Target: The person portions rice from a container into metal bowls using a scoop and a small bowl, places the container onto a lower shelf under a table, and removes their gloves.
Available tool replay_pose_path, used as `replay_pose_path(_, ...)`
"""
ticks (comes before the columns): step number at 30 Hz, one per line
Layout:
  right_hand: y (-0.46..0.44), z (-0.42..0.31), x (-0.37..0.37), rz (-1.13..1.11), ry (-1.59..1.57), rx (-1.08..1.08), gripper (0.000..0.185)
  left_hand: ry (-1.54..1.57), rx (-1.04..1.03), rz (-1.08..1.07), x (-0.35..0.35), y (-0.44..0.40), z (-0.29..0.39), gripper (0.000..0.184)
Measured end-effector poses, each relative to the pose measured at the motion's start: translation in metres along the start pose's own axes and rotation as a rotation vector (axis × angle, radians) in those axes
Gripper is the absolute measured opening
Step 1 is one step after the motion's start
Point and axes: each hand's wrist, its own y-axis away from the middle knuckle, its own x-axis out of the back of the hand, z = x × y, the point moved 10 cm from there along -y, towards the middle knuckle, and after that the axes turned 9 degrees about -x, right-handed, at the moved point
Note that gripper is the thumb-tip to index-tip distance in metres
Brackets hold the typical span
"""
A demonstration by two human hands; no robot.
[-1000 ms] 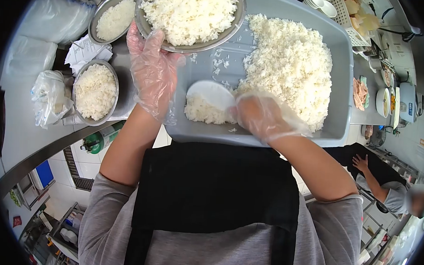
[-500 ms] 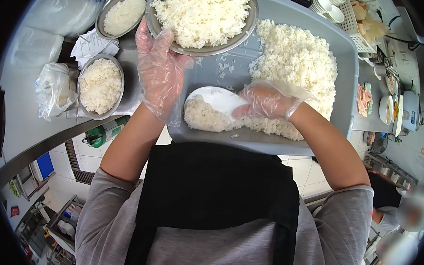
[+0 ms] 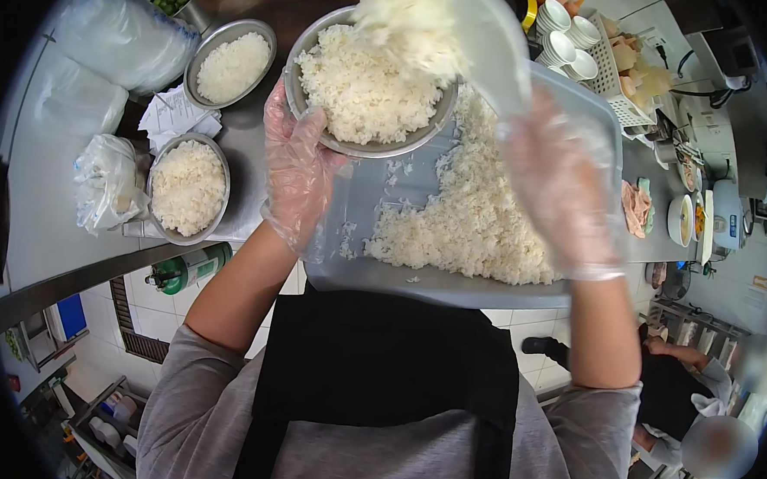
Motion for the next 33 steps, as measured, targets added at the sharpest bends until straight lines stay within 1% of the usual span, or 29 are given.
replay_pose_path(2,0.006,-0.022,-0.020,0.184,0.448,0.350,0.031,-0.006,0.003,-0.014,-0.002,0.001,0.000,0.056)
replay_pose_path(4,0.022,-0.049,-0.039,0.519,0.944,0.660,0.035,-0.011,0.007,-0.029,-0.005,0.002,0.002,0.056)
replay_pose_path(5,0.011,-0.031,-0.020,0.386,0.625,0.324,0.036,-0.005,0.035,-0.022,-0.005,0.004,0.003,0.056)
replay_pose_path(6,0.009,-0.025,-0.016,0.210,0.313,0.118,0.036,-0.001,0.064,-0.012,-0.004,0.005,0.001,0.057)
replay_pose_path(7,0.013,-0.017,-0.014,0.112,0.005,-0.109,0.037,-0.001,0.064,-0.010,-0.004,0.005,0.001,0.057)
replay_pose_path(8,0.011,-0.007,-0.018,0.112,0.005,-0.112,0.037,-0.007,0.040,-0.002,-0.003,0.004,0.002,0.057)
replay_pose_path(10,0.021,-0.046,-0.047,0.289,0.927,0.396,0.038,-0.011,0.025,-0.005,-0.004,0.006,0.001,0.058)
replay_pose_path(11,0.010,-0.011,-0.036,0.054,0.556,-0.015,0.038,0.004,0.023,0.016,-0.002,0.006,0.000,0.060)
replay_pose_path(12,0.009,-0.007,-0.033,0.056,0.555,-0.019,0.038,0.016,0.021,0.041,0.002,0.006,0.001,0.061)
replay_pose_path(14,0.007,0.007,-0.001,0.167,-0.006,0.007,0.035,0.058,0.006,0.067,0.008,0.006,0.004,0.063)
replay_pose_path(15,0.006,0.002,0.012,0.217,0.124,0.161,0.035,0.104,-0.014,0.094,0.012,0.006,0.007,0.065)
replay_pose_path(16,0.001,0.010,0.019,0.223,0.118,0.149,0.035,0.099,-0.002,0.085,0.011,0.006,0.013,0.065)
replay_pose_path(18,-0.015,0.035,0.022,0.262,0.617,-0.050,0.027,0.078,-0.011,0.285,0.031,0.010,0.036,0.069)
replay_pose_path(19,-0.023,0.044,0.017,0.260,0.610,-0.060,0.027,0.070,-0.003,0.280,0.034,0.009,0.041,0.069)
replay_pose_path(21,-0.045,0.073,-0.016,0.140,0.845,-0.114,0.030,-0.011,-0.188,0.305,0.048,0.004,0.070,0.065)
replay_pose_path(22,-0.058,0.075,-0.027,0.136,0.837,-0.113,0.030,-0.019,-0.189,0.304,0.056,0.000,0.074,0.065)
replay_pose_path(24,-0.081,0.088,-0.067,-0.055,0.950,-0.186,0.038,-0.047,-0.223,0.252,0.063,-0.010,0.081,0.068)
replay_pose_path(25,-0.087,0.092,-0.082,-0.059,0.946,-0.184,0.038,-0.005,-0.221,0.265,0.062,-0.013,0.081,0.070)
replay_pose_path(26,-0.090,0.082,-0.109,-0.022,1.295,0.049,0.042,-0.011,-0.221,0.268,0.064,-0.014,0.077,0.070)
replay_pose_path(27,-0.076,0.068,-0.126,0.022,1.624,0.330,0.046,0.007,-0.222,0.232,0.062,-0.017,0.071,0.069)
replay_pose_path(28,-0.057,0.051,-0.141,0.169,1.934,0.638,0.051,0.026,-0.222,0.195,0.057,-0.020,0.067,0.069)
replay_pose_path(29,-0.014,0.046,-0.150,0.335,2.207,1.000,0.053,0.022,-0.208,0.230,0.052,-0.020,0.059,0.067)
replay_pose_path(30,0.017,0.039,-0.146,0.314,2.023,1.028,0.053,0.025,-0.208,0.232,0.047,-0.023,0.052,0.067)
replay_pose_path(31,0.029,0.040,-0.143,0.013,1.787,0.872,0.048,0.073,-0.174,0.231,0.044,-0.027,0.040,0.067)
replay_pose_path(32,0.042,0.042,-0.139,-0.229,1.527,0.678,0.044,0.124,-0.141,0.232,0.040,-0.030,0.030,0.067)
replay_pose_path(33,0.045,0.055,-0.138,-0.476,1.342,0.505,0.040,0.155,-0.121,0.226,0.032,-0.031,0.022,0.066)
